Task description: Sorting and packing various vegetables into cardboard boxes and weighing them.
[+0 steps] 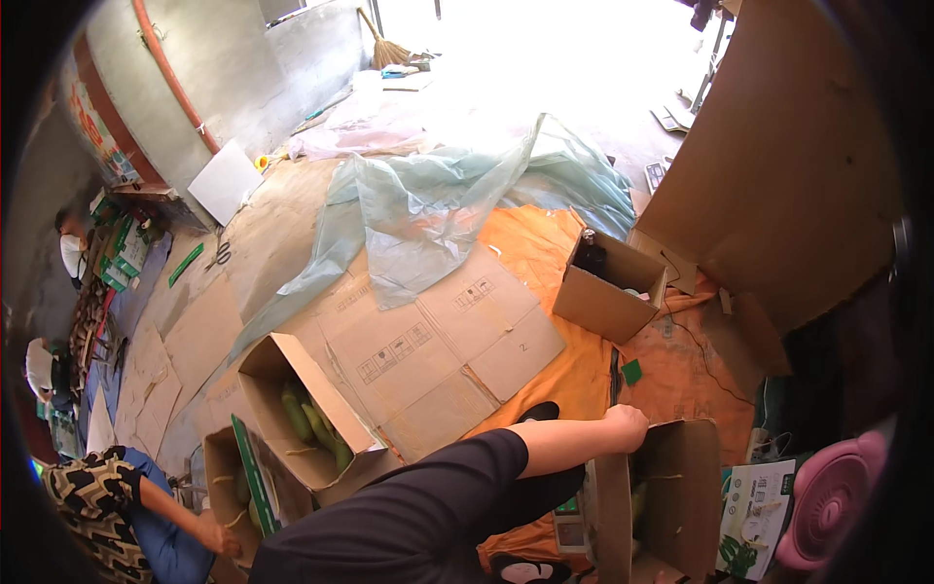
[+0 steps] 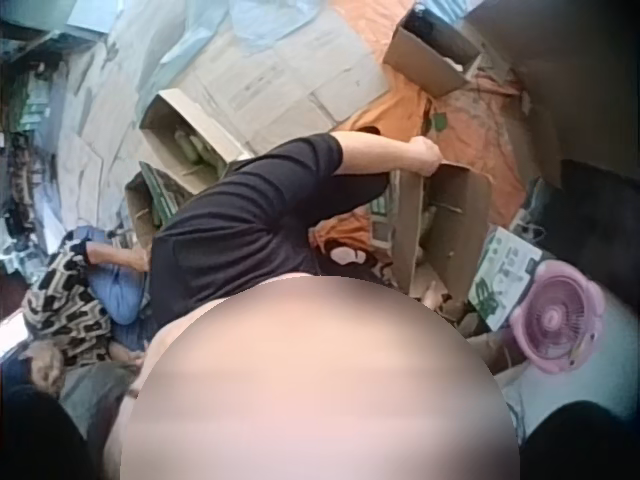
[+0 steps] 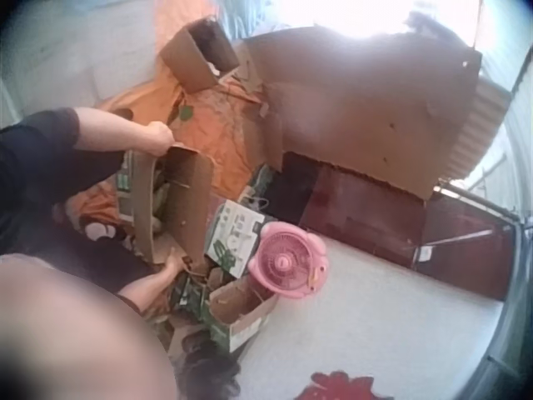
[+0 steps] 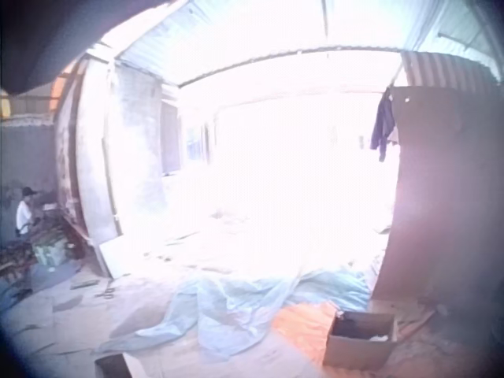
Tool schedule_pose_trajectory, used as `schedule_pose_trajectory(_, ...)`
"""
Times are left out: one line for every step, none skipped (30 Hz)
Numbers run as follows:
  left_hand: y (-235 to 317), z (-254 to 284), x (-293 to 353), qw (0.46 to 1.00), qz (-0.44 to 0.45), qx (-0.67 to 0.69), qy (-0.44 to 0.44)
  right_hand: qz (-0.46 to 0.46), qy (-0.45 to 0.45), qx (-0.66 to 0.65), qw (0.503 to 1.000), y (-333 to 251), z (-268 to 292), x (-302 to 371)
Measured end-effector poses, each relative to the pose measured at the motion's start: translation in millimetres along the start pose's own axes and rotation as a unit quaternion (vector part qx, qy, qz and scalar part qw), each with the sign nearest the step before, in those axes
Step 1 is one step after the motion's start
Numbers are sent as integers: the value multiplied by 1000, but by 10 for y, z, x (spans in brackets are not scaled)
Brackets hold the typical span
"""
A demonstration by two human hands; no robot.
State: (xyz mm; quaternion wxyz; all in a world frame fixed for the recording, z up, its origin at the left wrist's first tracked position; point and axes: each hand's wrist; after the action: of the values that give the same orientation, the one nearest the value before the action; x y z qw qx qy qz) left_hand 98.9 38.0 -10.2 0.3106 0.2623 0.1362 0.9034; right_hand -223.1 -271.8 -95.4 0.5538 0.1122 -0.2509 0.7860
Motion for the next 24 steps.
schedule_pose_trajectory(3,19,18,1000,6,5,2,-6,4,5,1000,27,24,19)
schedule_pose_trajectory(3,39,34,1000,12,10,4,-13,7,11,1000,51,47,39)
schedule_pose_trajectory(14,34,30,1000,4,9,3,-21,13,16,1000,91,75,55)
schedule_pose_trajectory(13,29,22,1000,6,10,8,-29,18,22,999,130,101,74)
schedule_pose_trajectory(9,22,11,1000,8,12,13,-37,23,28,999,193,141,116)
schedule_pose_trajectory(-5,18,-7,1000,0,11,11,-44,27,26,998,214,153,128)
schedule_pose_trajectory(-7,31,-19,1000,8,8,9,-44,9,27,999,182,167,172)
schedule_pose_trajectory(-4,40,-34,1000,14,4,6,-45,-9,29,999,139,203,210)
schedule_pose_trajectory(11,32,-45,1000,12,0,9,-38,38,52,997,-45,221,396)
schedule_pose_trajectory(63,40,-47,1000,13,1,13,-53,48,48,996,-84,272,514)
schedule_pose_trajectory(1,30,-48,1000,16,-4,17,3,70,-26,997,-161,261,553)
schedule_pose_trajectory(-40,18,-58,1000,14,-10,20,56,96,-101,989,-212,261,605)
schedule_pose_trajectory(-79,46,-30,999,28,-4,15,47,101,-98,989,-279,269,659)
schedule_pose_trajectory(-128,84,-7,999,42,1,9,58,101,-97,988,-359,278,706)
schedule_pose_trajectory(-155,100,22,999,38,5,12,68,105,-96,987,-397,310,756)
schedule_pose_trajectory(-191,76,-15,999,31,12,7,53,114,-89,988,-399,339,795)
schedule_pose_trajectory(-197,45,-56,999,34,17,5,52,111,-103,987,-387,367,832)
schedule_pose_trajectory(-223,30,-53,999,44,20,9,60,106,-118,986,-416,387,866)
schedule_pose_trajectory(-257,50,-44,999,48,18,7,81,105,-133,982,-485,406,926)
schedule_pose_trajectory(-306,100,-47,999,52,17,4,101,106,-147,978,-584,428,969)
schedule_pose_trajectory(-341,163,-50,999,48,11,2,110,102,-124,981,-631,459,961)
schedule_pose_trajectory(-401,224,-44,999,47,7,-1,120,94,-98,983,-717,488,960)
schedule_pose_trajectory(-456,293,-47,999,52,8,-10,117,93,-78,986,-813,522,968)
schedule_pose_trajectory(-567,365,-20,998,66,9,-17,119,84,-57,988,-976,519,977)
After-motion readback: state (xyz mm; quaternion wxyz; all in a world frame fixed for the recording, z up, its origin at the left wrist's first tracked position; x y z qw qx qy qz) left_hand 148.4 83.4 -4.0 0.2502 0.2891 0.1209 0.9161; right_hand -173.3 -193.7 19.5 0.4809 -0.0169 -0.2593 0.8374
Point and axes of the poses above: each hand's wrist, its own x-axis away from the middle knuckle, its own z-axis out of the back of the hand, y = z × x, and after that the axes turned 3 degrees about -x, right-handed
